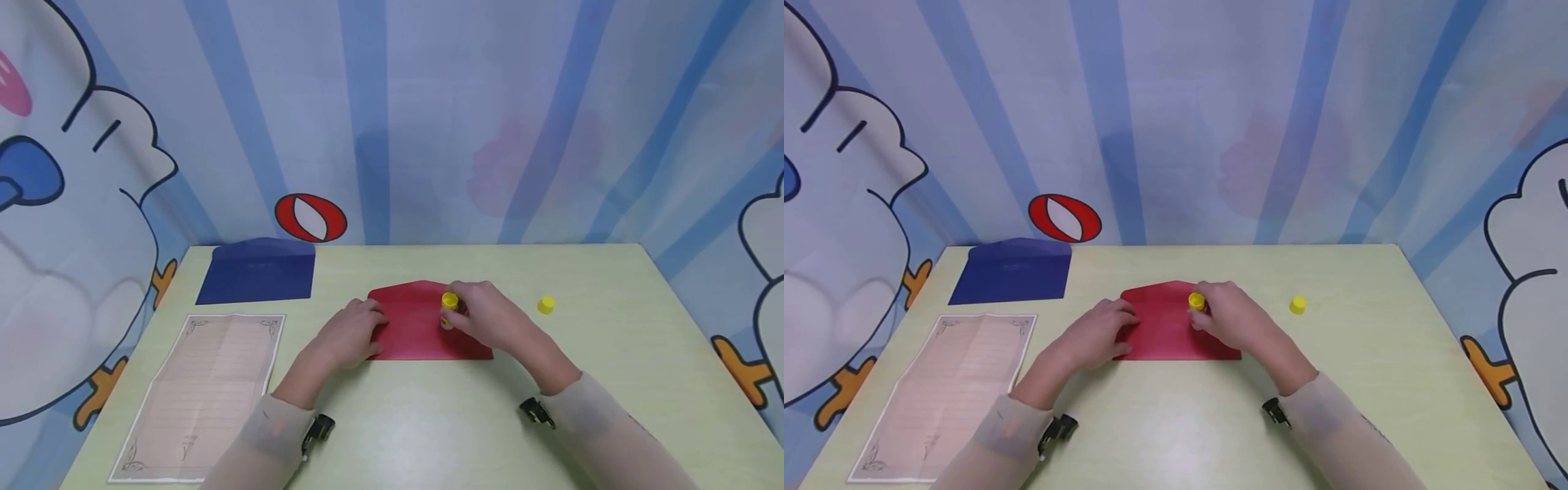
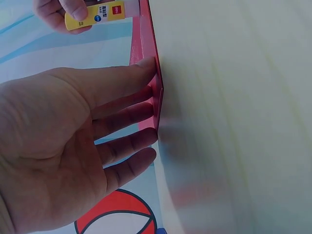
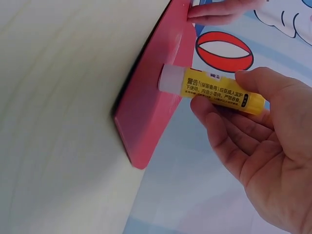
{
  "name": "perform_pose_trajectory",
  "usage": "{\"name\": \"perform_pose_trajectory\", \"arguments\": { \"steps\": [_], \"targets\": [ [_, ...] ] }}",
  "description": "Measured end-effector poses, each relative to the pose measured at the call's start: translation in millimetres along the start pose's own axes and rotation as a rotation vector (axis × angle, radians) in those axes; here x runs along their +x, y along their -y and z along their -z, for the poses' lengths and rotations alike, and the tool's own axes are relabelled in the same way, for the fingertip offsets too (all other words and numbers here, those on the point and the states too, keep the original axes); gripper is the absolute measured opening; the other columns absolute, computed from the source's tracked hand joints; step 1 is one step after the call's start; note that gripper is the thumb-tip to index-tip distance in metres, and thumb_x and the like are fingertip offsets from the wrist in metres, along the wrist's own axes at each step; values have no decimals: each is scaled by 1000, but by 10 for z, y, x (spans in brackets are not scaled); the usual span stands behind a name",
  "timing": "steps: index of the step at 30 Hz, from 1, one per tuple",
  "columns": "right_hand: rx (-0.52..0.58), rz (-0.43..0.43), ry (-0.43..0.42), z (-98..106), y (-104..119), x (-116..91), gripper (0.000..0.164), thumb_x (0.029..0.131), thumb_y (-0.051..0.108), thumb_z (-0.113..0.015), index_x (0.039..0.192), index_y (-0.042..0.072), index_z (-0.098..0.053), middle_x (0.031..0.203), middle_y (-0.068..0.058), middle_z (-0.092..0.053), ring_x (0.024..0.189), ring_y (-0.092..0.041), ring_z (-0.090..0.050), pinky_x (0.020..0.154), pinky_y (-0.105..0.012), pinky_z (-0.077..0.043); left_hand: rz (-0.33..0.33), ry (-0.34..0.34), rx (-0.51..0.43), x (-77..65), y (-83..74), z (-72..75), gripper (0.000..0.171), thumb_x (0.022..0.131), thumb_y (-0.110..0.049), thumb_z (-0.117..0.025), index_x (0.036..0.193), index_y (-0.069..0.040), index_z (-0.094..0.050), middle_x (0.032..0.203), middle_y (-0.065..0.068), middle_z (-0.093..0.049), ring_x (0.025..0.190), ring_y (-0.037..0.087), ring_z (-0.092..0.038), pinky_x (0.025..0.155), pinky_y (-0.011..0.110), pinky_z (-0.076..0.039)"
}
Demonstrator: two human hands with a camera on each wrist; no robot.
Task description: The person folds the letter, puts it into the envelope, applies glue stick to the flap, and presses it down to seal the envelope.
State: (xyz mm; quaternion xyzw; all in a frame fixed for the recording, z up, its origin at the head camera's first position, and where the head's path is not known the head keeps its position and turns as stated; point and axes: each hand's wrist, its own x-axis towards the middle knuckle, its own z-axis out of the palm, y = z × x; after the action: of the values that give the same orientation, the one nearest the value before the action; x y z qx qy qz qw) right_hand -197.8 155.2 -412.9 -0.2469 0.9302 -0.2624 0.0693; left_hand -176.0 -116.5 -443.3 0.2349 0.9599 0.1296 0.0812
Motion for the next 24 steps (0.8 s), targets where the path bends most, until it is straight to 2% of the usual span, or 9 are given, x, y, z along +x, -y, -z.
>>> {"name": "perform_pose_trajectory", "arguments": {
  "steps": [5,10,14,17,24],
  "targets": [
    [-3,28,4,-76,92,55,22,95,20,-81,105,12,-64,80,1,-61,69,-15,-57,67,-33,-54,7,2,6,1,1,-8,54,86,-20,-90,135,-6,-72,137,11,-63,128,32,-55,103,43,-55],
    [-7,99,-36,-190,219,142,21,94,19,-81,97,16,-60,76,3,-57,66,-14,-56,67,-33,-52,22,14,5,6,-4,5,56,86,-22,-91,136,-7,-72,139,11,-62,131,31,-54,106,44,-53],
    [-10,137,-43,-262,301,210,22,93,20,-82,101,14,-62,80,4,-58,69,-12,-57,69,-31,-53,18,16,9,3,-3,13,56,86,-22,-90,137,-7,-71,140,11,-62,132,31,-54,109,44,-51],
    [1,137,-31,-287,326,237,24,93,21,-83,105,14,-64,83,5,-60,71,-12,-58,71,-30,-54,14,15,7,-3,-9,22,55,87,-22,-90,137,-7,-71,139,11,-62,131,31,-54,108,44,-51],
    [13,87,-27,-219,252,191,25,93,23,-84,95,18,-59,75,3,-58,66,-14,-58,66,-33,-54,19,13,7,-6,-12,23,56,86,-22,-90,137,-7,-71,140,11,-62,132,31,-54,107,43,-52]
  ]
}}
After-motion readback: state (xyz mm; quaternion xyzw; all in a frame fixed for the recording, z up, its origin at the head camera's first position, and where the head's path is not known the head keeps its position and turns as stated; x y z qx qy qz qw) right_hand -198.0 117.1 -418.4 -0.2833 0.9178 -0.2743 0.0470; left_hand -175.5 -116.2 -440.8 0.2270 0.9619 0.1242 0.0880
